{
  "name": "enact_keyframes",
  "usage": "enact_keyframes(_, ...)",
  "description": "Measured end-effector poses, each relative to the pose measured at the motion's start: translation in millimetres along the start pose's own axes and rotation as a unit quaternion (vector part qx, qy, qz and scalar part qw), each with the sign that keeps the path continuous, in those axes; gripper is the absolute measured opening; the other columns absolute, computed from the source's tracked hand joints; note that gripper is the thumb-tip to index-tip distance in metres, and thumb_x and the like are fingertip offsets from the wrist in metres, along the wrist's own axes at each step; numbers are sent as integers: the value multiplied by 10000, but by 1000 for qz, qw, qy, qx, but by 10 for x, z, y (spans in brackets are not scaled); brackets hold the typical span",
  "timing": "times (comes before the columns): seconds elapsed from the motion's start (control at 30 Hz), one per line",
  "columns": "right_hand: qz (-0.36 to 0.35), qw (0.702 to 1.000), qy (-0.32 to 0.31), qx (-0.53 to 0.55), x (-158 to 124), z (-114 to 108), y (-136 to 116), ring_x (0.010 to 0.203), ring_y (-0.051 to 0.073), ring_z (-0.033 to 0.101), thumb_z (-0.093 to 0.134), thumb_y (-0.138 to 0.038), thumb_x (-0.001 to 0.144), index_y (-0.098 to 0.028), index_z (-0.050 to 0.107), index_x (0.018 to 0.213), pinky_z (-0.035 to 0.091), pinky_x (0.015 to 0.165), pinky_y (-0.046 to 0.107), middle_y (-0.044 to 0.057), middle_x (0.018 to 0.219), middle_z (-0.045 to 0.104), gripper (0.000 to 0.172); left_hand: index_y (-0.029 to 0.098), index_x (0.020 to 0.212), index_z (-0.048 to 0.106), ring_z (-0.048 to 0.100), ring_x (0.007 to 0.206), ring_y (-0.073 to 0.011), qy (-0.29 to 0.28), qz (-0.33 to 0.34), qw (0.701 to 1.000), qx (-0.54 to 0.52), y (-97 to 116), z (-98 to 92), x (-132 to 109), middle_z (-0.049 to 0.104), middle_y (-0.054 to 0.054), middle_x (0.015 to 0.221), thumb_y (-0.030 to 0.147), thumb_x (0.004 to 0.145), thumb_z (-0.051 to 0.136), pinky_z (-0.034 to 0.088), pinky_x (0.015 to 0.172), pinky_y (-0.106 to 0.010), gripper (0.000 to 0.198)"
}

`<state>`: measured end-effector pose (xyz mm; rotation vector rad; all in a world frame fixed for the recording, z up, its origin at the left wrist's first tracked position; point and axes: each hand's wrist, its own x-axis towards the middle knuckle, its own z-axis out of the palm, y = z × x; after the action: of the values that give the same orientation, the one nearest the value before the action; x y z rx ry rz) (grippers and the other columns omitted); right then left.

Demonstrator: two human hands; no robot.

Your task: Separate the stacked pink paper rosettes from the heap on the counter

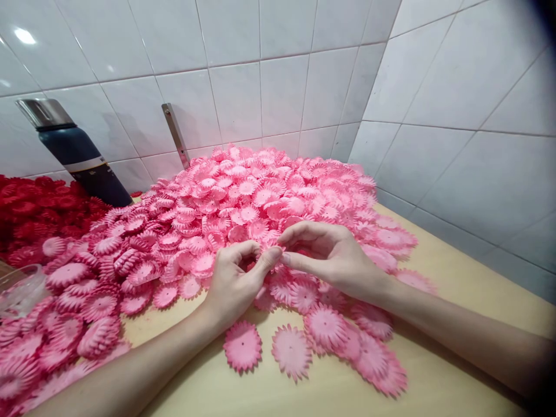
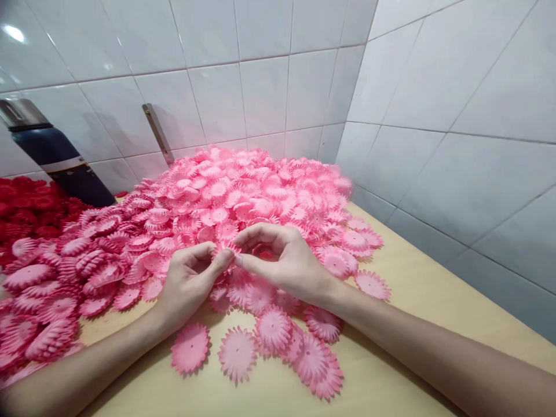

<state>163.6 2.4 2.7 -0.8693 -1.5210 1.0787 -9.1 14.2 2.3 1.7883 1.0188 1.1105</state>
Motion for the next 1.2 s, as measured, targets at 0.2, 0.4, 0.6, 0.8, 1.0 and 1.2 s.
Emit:
enact_keyframes(0.2,0,1000,6,-11,6,-1,-24,848,165,669,761,-226,729,-186,681,924,568,767,289,33,905,701,214,160,512,436,347,471,-69,-12,0,1000,-15,-2,-4,6,394,46,488,403,822,611,282,453,-214,431)
enact_keyframes(0.4,-27,994,-75,-71,16,-24,-63,886,185,663,646,-270,847,-184,708,972,547,816,346,55,938,712,165,164,497,439,368,458,-77,-20,-29,999,-21,-10,-13,-4,405,43,465,443,782,654,284,441,-208,453)
enact_keyframes(0.6,-32,991,-109,-72,9,-31,-76,937,191,654,629,-251,858,-212,725,1015,536,836,348,55,1001,707,189,162,477,406,329,456,-66,-15,-16,999,-41,-32,-29,-5,380,49,466,444,764,680,258,434,-200,487)
enact_keyframes(0.8,-31,991,-97,-81,-8,-3,-71,875,167,644,670,-212,813,-186,727,841,522,775,292,48,965,680,68,148,492,457,333,477,-64,-39,1,998,-42,-50,-35,16,394,48,486,391,773,682,263,457,-193,434)
enact_keyframes(1.0,-49,987,-75,-135,-17,9,-103,891,188,619,643,-217,813,-170,668,752,495,793,335,73,987,627,81,152,513,471,363,503,-77,-48,0,998,-46,-43,-24,-2,434,34,510,383,790,666,290,477,-206,410)
enact_keyframes(1.2,-46,990,75,-108,31,-92,-38,847,185,590,626,-265,840,-210,627,738,495,713,314,54,931,612,116,176,505,348,258,481,-72,93,13,994,-59,-29,-19,-5,307,57,499,455,841,597,256,457,-220,502)
